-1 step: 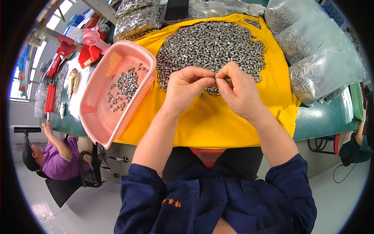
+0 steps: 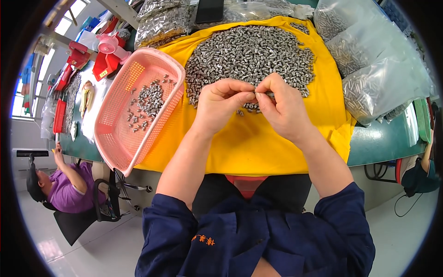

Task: Sorting small metal hardware components on a workbench.

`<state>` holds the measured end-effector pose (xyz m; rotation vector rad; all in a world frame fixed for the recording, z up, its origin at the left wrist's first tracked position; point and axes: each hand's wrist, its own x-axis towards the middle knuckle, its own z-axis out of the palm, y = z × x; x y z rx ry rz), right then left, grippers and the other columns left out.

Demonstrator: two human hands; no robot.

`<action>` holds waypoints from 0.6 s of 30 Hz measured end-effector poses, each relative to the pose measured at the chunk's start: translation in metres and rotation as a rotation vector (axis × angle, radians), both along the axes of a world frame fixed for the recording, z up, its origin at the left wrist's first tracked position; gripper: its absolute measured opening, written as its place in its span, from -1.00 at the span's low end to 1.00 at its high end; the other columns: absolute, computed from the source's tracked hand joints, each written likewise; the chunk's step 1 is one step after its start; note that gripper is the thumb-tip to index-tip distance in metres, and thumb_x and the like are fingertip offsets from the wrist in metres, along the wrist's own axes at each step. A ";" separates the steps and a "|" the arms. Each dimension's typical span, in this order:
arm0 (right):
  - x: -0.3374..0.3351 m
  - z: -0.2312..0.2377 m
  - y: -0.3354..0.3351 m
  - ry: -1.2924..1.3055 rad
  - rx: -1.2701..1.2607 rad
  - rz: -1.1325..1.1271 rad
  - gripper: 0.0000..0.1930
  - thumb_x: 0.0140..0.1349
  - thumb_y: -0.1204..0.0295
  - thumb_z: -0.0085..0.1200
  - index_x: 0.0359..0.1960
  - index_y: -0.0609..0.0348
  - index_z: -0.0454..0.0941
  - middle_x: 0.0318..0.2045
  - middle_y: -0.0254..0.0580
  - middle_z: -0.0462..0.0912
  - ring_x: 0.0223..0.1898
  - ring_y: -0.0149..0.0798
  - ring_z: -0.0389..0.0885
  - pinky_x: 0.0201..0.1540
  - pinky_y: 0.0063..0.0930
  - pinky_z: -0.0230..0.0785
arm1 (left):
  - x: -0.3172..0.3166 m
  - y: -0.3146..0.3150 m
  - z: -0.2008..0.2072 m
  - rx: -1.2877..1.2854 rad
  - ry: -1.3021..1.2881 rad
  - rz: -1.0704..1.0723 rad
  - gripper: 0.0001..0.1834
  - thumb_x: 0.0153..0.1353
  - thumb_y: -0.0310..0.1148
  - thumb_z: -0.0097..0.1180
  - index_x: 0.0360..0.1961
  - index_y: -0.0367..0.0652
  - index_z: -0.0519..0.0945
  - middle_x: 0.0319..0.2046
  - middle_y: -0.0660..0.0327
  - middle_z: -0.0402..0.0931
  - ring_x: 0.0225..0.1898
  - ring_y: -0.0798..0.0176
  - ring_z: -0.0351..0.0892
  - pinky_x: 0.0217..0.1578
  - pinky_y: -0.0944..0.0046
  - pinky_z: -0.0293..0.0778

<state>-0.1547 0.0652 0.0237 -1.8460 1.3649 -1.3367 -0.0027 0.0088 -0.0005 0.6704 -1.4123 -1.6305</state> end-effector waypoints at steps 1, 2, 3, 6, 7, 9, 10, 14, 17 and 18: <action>0.000 0.001 0.000 0.010 0.011 -0.004 -0.93 0.04 0.56 -0.11 -0.41 0.20 0.30 -0.54 -0.07 0.45 -0.49 -0.03 0.46 -0.47 -0.32 0.29 | 0.000 0.000 0.000 -0.009 -0.014 0.006 -0.89 0.01 -0.61 0.10 -0.37 -0.31 0.55 -0.44 0.20 0.55 -0.40 0.39 0.54 -0.33 0.45 0.47; 0.000 0.001 0.000 0.011 0.011 -0.005 -0.93 0.04 0.56 -0.11 -0.41 0.20 0.30 -0.54 -0.07 0.45 -0.49 -0.03 0.46 -0.47 -0.32 0.29 | 0.000 0.000 0.000 -0.019 -0.028 0.011 -0.89 0.01 -0.61 0.11 -0.37 -0.31 0.55 -0.45 0.20 0.56 -0.40 0.40 0.54 -0.34 0.45 0.47; 0.000 0.001 -0.001 0.004 0.020 0.003 -0.93 0.04 0.56 -0.11 -0.41 0.21 0.30 -0.54 -0.06 0.45 -0.49 -0.03 0.46 -0.46 -0.32 0.29 | 0.000 0.000 0.000 -0.019 -0.028 0.012 -0.89 0.01 -0.61 0.11 -0.37 -0.31 0.55 -0.45 0.20 0.56 -0.40 0.40 0.54 -0.34 0.45 0.47; 0.001 0.002 -0.001 -0.019 0.040 0.008 -0.92 0.07 0.55 -0.10 -0.39 0.21 0.30 -0.53 -0.08 0.46 -0.50 -0.08 0.47 -0.45 -0.36 0.30 | 0.002 0.000 0.001 -0.034 -0.016 0.018 -0.86 0.01 -0.62 0.11 -0.35 -0.30 0.55 -0.43 0.20 0.55 -0.38 0.40 0.54 -0.32 0.46 0.47; 0.002 0.002 -0.002 -0.035 0.051 0.003 -0.92 0.08 0.53 -0.09 -0.37 0.21 0.31 -0.53 -0.10 0.46 -0.51 -0.13 0.47 -0.45 -0.39 0.31 | 0.002 0.000 0.002 -0.037 0.010 0.011 -0.84 0.01 -0.62 0.10 -0.32 -0.30 0.54 -0.41 0.20 0.55 -0.36 0.40 0.53 -0.30 0.47 0.47; -0.001 0.002 -0.002 -0.072 0.088 0.007 -0.91 0.10 0.52 -0.08 -0.36 0.21 0.31 -0.53 -0.13 0.46 -0.51 -0.20 0.47 -0.45 -0.43 0.30 | 0.001 0.002 0.005 -0.044 0.041 0.007 -0.82 0.02 -0.62 0.10 -0.29 -0.30 0.54 -0.40 0.20 0.54 -0.34 0.41 0.53 -0.29 0.47 0.46; -0.004 0.003 -0.003 -0.112 0.126 0.008 -0.90 0.11 0.50 -0.07 -0.35 0.21 0.32 -0.52 -0.16 0.46 -0.52 -0.27 0.46 -0.46 -0.46 0.30 | -0.001 0.003 0.007 -0.038 0.051 0.000 -0.81 0.03 -0.62 0.09 -0.27 -0.30 0.53 -0.38 0.21 0.54 -0.33 0.41 0.52 -0.28 0.47 0.46; -0.004 -0.003 -0.004 -0.190 0.202 0.038 -0.89 0.13 0.49 -0.07 -0.33 0.21 0.32 -0.51 -0.25 0.47 -0.52 -0.41 0.43 -0.46 -0.53 0.29 | 0.001 0.003 0.009 -0.016 0.030 -0.015 -0.79 0.04 -0.61 0.08 -0.23 -0.30 0.52 -0.36 0.22 0.53 -0.32 0.42 0.51 -0.27 0.48 0.45; -0.003 0.003 -0.003 -0.186 0.218 0.039 -0.89 0.14 0.49 -0.07 -0.33 0.22 0.33 -0.50 -0.26 0.48 -0.52 -0.43 0.42 -0.47 -0.55 0.28 | 0.001 0.001 0.009 0.007 0.003 -0.022 -0.80 0.05 -0.61 0.07 -0.24 -0.30 0.52 -0.37 0.22 0.53 -0.33 0.43 0.51 -0.29 0.49 0.44; -0.003 0.003 -0.003 -0.183 0.229 0.029 -0.90 0.14 0.49 -0.07 -0.33 0.22 0.33 -0.50 -0.25 0.48 -0.52 -0.44 0.42 -0.47 -0.55 0.28 | 0.001 0.001 0.009 0.007 0.005 -0.018 -0.80 0.05 -0.61 0.07 -0.24 -0.30 0.52 -0.37 0.22 0.53 -0.33 0.43 0.51 -0.29 0.49 0.44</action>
